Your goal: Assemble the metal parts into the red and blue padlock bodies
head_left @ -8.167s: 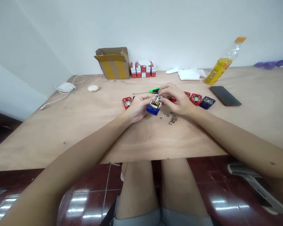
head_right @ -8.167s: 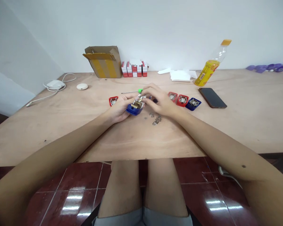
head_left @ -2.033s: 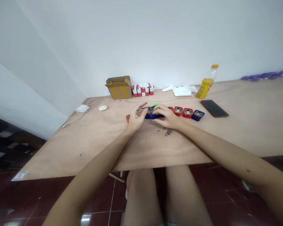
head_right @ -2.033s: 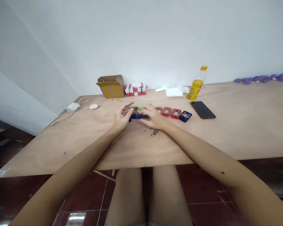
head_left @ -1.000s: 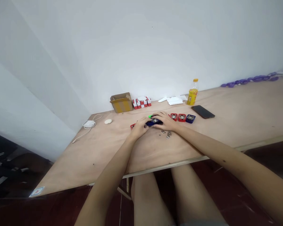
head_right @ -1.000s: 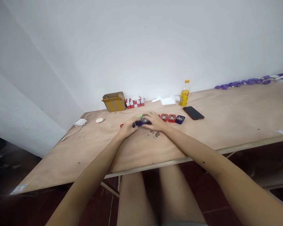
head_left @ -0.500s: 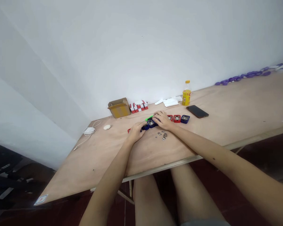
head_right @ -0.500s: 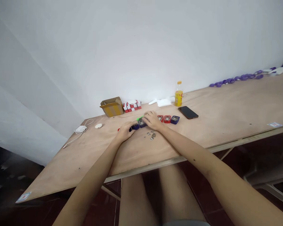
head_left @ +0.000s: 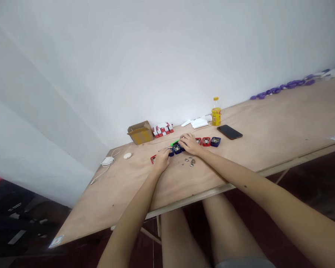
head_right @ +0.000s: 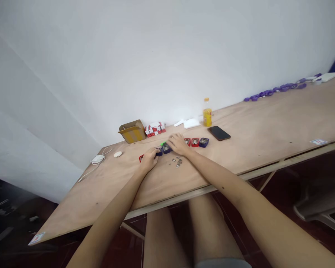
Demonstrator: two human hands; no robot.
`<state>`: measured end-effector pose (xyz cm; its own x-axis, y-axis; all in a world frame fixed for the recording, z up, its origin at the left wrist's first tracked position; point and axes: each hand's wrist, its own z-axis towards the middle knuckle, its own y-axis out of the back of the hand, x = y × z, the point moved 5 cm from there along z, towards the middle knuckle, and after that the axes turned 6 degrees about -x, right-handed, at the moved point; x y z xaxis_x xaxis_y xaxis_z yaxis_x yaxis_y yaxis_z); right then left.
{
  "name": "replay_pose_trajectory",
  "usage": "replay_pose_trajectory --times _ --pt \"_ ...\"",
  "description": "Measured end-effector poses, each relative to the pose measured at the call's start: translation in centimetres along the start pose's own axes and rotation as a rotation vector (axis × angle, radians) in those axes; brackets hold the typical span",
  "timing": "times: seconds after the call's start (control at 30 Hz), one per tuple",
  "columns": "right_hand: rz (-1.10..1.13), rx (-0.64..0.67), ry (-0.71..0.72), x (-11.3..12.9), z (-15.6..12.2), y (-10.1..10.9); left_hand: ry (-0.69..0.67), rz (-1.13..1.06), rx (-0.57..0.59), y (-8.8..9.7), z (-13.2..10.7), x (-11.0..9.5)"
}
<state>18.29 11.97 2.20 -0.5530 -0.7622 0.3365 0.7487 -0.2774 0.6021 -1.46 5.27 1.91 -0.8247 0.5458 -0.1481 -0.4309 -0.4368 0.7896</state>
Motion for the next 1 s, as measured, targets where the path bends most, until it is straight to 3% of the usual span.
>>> replay_pose_trajectory --times 0.4,0.57,0.8,1.0 --pt "-0.105 -0.026 0.049 -0.5 -0.1 0.2 -0.098 -0.004 -0.006 -0.7 0.5 1.0" --pt "-0.170 -0.017 0.068 -0.7 -0.1 0.5 -0.156 -0.030 0.012 0.3 0.2 1.2" --pt "-0.220 0.033 0.067 -0.9 -0.3 1.0 0.011 0.051 -0.013 3.4 -0.8 3.9" --pt "-0.327 0.081 0.103 -1.8 -0.6 0.9 0.061 0.065 0.046 3.4 -1.1 4.8"
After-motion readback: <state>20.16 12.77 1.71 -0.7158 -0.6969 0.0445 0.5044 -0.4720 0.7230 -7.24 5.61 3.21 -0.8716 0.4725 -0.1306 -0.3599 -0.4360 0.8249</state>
